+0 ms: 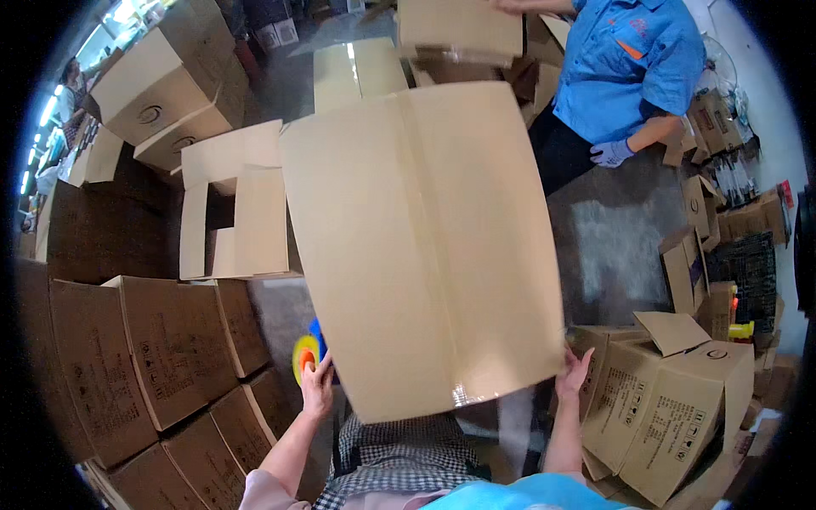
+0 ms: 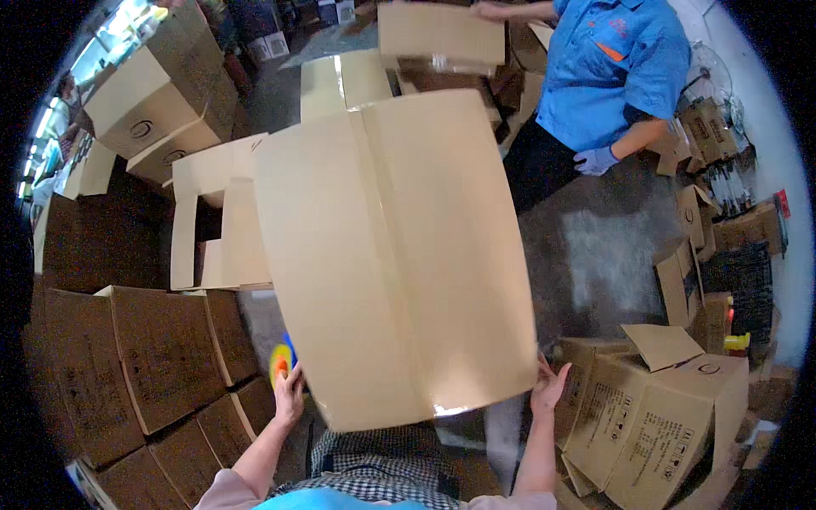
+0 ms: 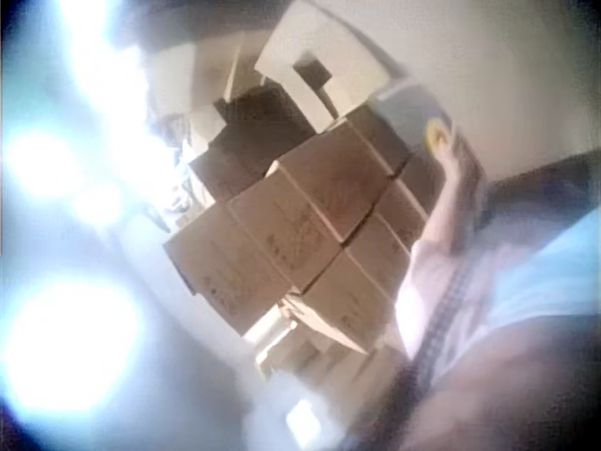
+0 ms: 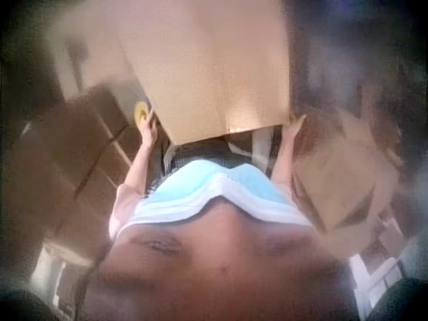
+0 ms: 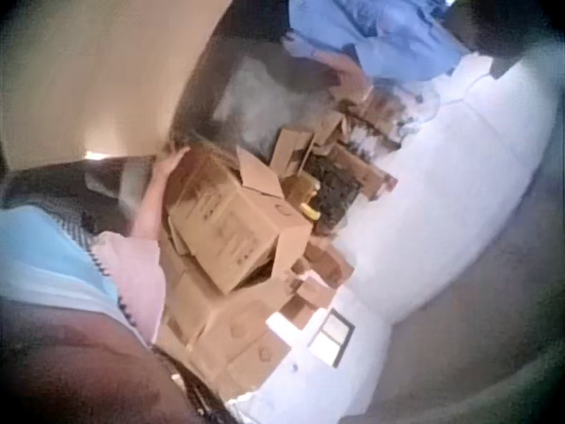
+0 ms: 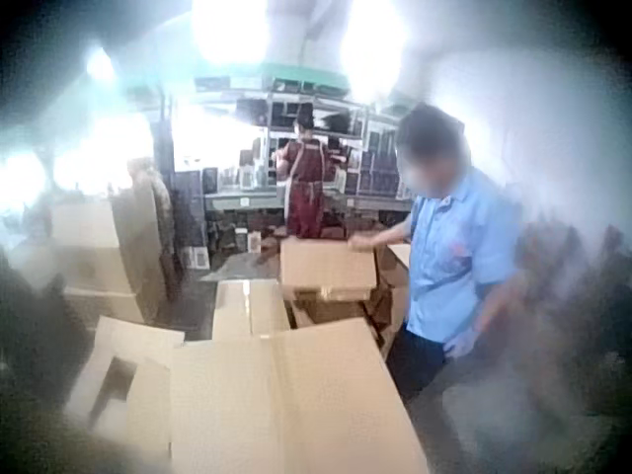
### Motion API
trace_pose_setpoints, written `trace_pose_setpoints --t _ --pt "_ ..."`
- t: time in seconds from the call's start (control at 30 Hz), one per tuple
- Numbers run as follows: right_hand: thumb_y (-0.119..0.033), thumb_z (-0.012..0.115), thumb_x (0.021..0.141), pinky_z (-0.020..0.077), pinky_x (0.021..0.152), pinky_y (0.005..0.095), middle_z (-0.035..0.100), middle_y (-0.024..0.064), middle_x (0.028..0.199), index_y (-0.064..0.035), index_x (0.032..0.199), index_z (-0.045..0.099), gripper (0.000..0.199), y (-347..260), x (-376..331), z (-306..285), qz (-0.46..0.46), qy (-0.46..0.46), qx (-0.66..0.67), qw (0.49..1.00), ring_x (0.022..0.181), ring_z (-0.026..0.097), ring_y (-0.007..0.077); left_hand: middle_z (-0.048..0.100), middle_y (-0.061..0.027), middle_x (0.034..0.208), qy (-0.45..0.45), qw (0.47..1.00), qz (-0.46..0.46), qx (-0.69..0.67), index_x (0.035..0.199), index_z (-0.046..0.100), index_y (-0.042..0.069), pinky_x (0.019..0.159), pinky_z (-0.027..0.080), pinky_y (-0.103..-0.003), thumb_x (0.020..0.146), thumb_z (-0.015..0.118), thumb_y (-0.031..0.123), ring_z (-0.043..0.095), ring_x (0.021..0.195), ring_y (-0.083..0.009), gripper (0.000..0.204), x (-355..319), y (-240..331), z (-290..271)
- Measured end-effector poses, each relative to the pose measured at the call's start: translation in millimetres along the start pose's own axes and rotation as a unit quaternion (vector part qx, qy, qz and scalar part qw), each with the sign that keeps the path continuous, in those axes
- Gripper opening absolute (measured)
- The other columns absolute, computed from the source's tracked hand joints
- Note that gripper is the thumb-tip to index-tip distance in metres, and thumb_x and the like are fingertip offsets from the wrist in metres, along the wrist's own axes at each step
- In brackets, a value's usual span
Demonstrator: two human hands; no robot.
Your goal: The person places small boxes containing vacuum flasks into larger individual product boxes, folds the larger boxes shut, and then organizes the boxed products into large shipping cartons before sealing a shipping carton with a tape dispenser.
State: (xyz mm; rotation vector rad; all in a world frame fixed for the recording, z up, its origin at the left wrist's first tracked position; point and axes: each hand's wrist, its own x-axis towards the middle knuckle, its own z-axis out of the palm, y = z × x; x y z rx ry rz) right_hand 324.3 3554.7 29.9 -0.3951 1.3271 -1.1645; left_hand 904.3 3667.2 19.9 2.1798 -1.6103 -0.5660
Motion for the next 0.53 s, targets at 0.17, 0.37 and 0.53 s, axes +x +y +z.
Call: trace_pose_setpoints --t 0.17,0.37,0.53 --pt "-0.061 0.029 0.096 0.0038 0.113 0.0581 0.016 0.0095 0.158 -0.0253 0.152 0.016 0.068 -30 56 89 -0.15 0.026 -0.19 0.97 0.146 0.007 0.0309 0.064 -0.0147 0.12 -0.039 0.879 -0.371 -0.296 0.128 0.058 0.004 0.093 0.045 -0.031 0.097 0.05 0.018 0.06 0.108 -0.0188 0.035 35 -101 82" --pt "-0.065 0.045 0.088 0.0026 0.111 0.0645 0.007 0.0222 0.156 -0.0309 0.152 0.014 0.079 76 147 207 -0.12 0.065 -0.735 0.664 0.144 0.007 0.0422 0.068 -0.0141 0.11 -0.072 0.947 -0.288 -0.125 0.119 0.066 0.019 0.09 0.047 -0.038 0.094 0.053 0.027 0.064 0.104 -0.03 0.029 90 -95 130" --pt "-0.085 0.031 0.077 -0.0026 0.106 0.0721 -0.009 0.0181 0.157 -0.0329 0.152 0.002 0.096 162 149 210 -0.274 0.229 -0.845 0.397 0.141 -0.011 0.0478 0.067 -0.015 0.112 -0.097 0.977 -0.14 -0.126 0.121 0.064 0.016 0.089 0.048 -0.036 0.095 0.053 0.023 0.064 0.104 -0.0287 0.03 93 -118 57"
